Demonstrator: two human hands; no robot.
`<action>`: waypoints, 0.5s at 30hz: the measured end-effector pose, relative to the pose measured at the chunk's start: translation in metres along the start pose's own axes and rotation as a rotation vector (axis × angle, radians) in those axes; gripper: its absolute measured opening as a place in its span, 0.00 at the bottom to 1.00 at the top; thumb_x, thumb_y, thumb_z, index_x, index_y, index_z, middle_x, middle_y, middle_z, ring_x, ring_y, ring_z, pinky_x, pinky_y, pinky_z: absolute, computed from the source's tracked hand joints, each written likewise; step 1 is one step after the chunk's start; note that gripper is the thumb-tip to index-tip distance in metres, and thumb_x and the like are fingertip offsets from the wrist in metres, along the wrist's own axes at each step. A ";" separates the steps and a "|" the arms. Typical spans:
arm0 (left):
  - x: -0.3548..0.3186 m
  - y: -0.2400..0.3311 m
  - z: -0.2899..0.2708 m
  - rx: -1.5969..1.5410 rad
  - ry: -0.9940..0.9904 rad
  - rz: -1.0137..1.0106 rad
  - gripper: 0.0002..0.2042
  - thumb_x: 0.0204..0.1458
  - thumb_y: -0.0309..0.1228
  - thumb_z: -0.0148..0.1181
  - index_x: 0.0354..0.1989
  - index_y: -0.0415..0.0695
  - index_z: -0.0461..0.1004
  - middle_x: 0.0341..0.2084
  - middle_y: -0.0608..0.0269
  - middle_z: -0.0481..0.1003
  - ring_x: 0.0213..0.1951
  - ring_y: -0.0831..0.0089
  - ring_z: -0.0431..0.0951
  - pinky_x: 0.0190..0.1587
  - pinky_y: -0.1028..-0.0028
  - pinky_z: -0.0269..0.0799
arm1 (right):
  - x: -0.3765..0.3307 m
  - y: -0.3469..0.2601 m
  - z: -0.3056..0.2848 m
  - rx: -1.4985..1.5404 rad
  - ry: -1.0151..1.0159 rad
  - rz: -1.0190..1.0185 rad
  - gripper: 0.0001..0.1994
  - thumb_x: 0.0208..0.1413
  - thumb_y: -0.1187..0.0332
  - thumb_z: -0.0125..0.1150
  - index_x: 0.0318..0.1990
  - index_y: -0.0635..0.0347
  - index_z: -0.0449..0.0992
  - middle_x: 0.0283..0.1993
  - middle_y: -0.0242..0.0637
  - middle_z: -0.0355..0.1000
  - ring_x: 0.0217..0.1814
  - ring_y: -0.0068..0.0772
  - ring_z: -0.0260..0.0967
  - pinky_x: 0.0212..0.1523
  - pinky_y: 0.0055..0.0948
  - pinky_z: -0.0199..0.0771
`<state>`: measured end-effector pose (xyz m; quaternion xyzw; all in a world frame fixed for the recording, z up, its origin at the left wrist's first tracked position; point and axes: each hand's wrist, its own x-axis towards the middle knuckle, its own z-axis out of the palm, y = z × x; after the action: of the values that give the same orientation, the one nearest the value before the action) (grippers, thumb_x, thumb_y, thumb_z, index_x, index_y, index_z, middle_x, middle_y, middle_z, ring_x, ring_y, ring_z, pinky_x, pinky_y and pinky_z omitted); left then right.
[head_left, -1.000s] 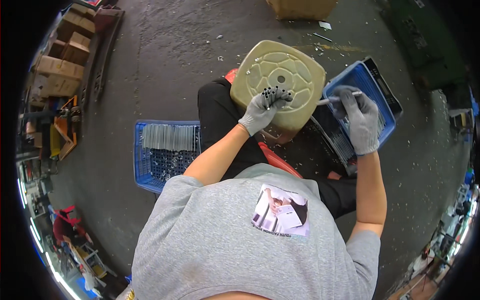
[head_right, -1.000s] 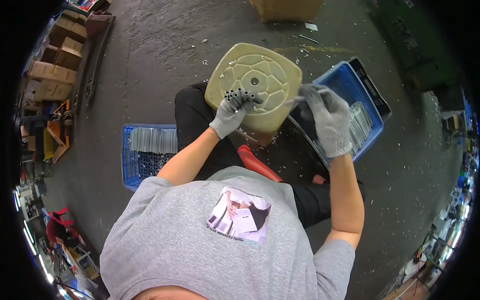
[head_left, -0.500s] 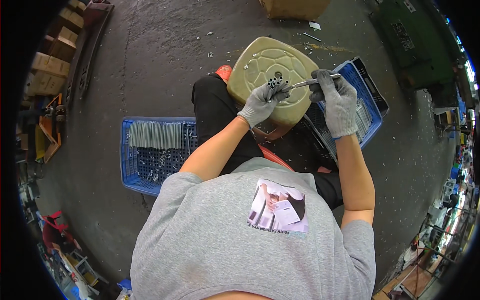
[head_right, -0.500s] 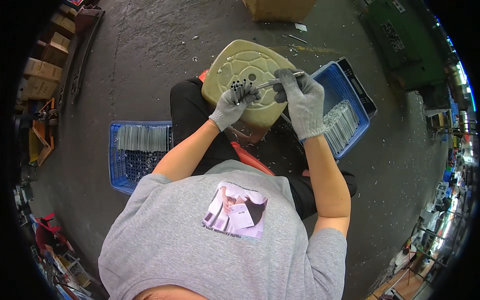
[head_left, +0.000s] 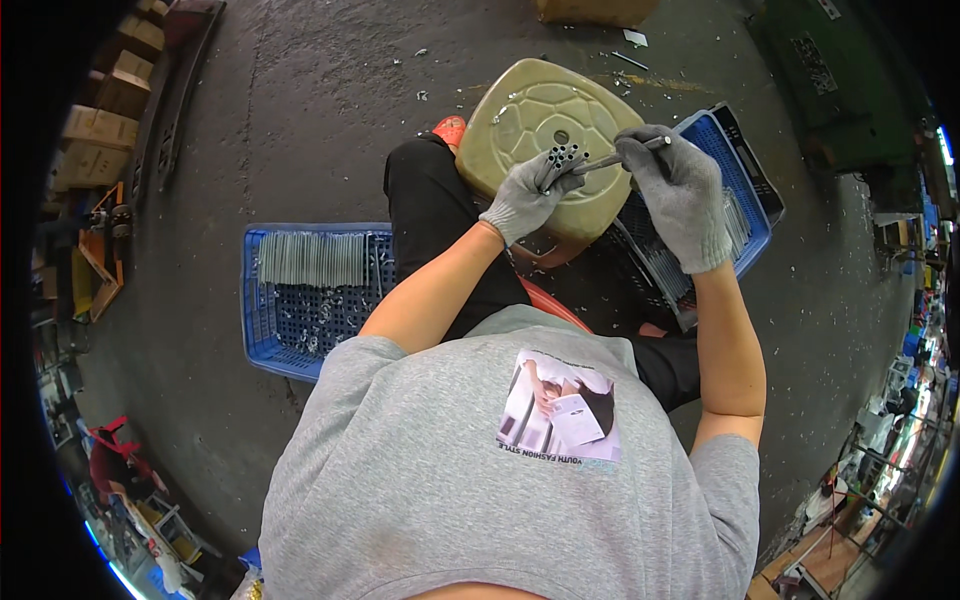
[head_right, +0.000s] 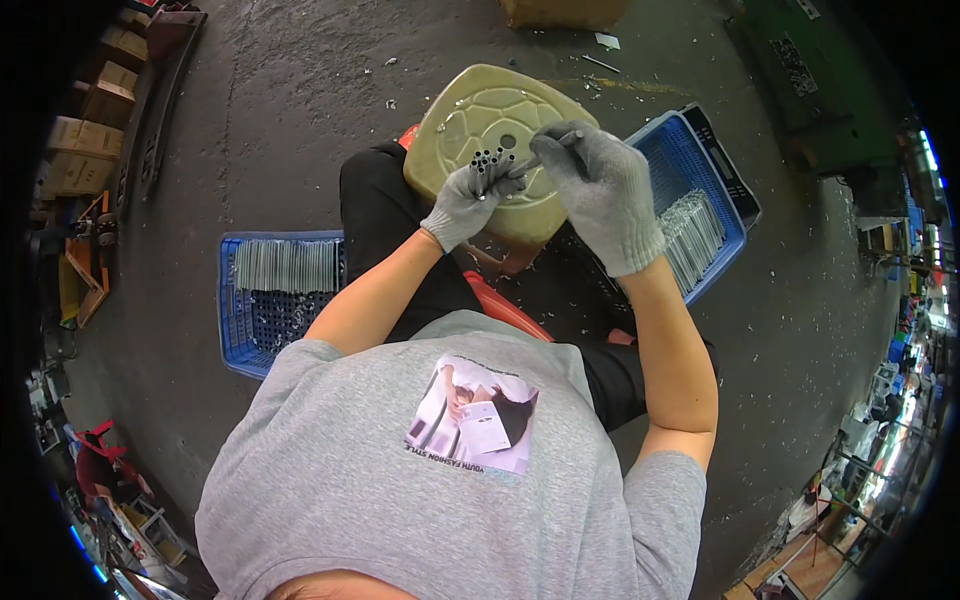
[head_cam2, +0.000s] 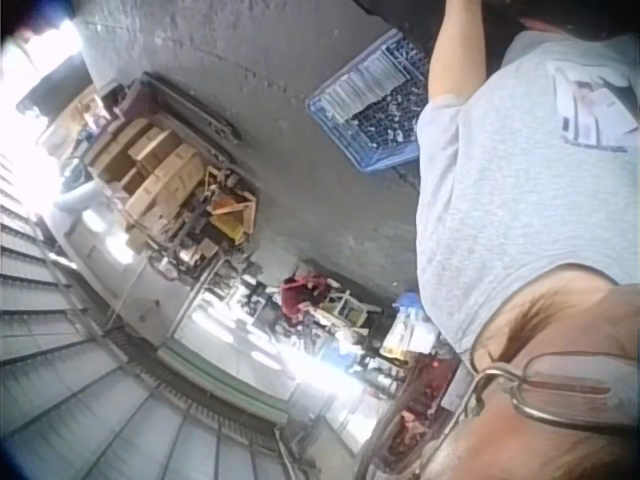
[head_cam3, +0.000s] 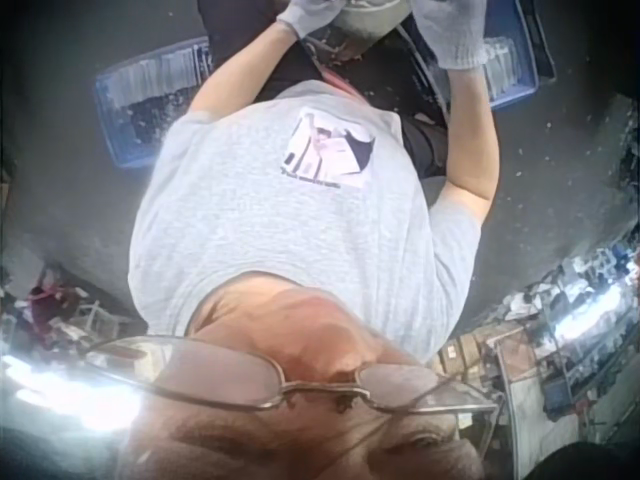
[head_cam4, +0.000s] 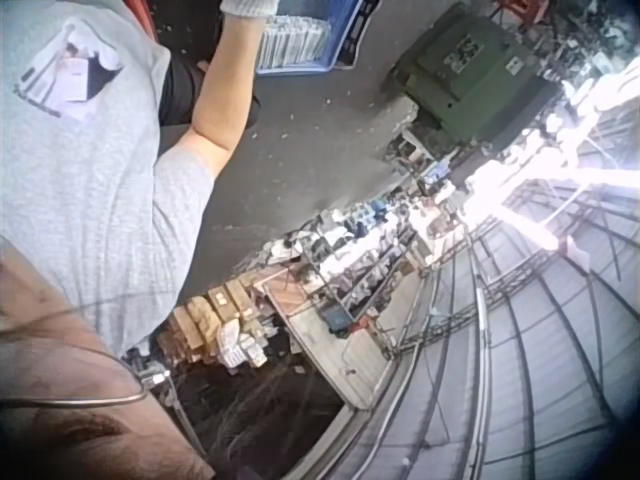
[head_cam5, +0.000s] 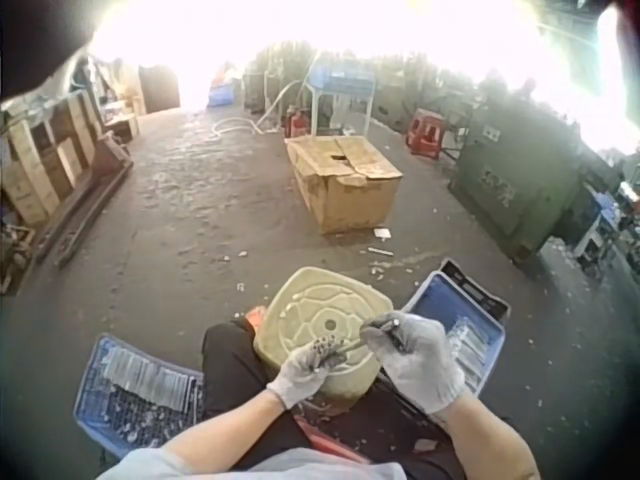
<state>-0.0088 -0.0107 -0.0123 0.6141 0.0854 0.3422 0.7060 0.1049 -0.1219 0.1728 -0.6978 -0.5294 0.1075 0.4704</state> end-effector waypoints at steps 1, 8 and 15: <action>0.000 0.000 0.000 0.009 -0.007 0.000 0.22 0.49 0.09 0.52 0.54 0.39 0.71 0.44 0.65 0.78 0.42 0.80 0.78 0.47 0.81 0.76 | 0.000 0.001 0.000 -0.012 -0.007 -0.043 0.05 0.54 0.76 0.61 0.37 0.65 0.79 0.28 0.33 0.76 0.23 0.18 0.63 0.24 0.16 0.61; -0.001 -0.002 0.001 -0.153 0.027 -0.040 0.21 0.50 0.10 0.52 0.53 0.39 0.71 0.44 0.65 0.78 0.41 0.79 0.78 0.46 0.81 0.76 | 0.003 -0.019 0.001 0.214 0.122 0.207 0.05 0.56 0.74 0.61 0.38 0.66 0.79 0.29 0.34 0.76 0.25 0.19 0.67 0.26 0.15 0.65; 0.003 0.013 0.002 -0.003 0.016 -0.072 0.15 0.54 0.15 0.55 0.50 0.39 0.73 0.42 0.65 0.80 0.40 0.78 0.80 0.43 0.82 0.76 | 0.004 -0.001 0.010 0.463 0.185 0.443 0.06 0.58 0.72 0.60 0.38 0.66 0.79 0.28 0.35 0.76 0.26 0.19 0.71 0.28 0.15 0.71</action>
<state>-0.0103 -0.0106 0.0012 0.6067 0.1125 0.3218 0.7181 0.0991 -0.1133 0.1695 -0.6775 -0.2812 0.2606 0.6277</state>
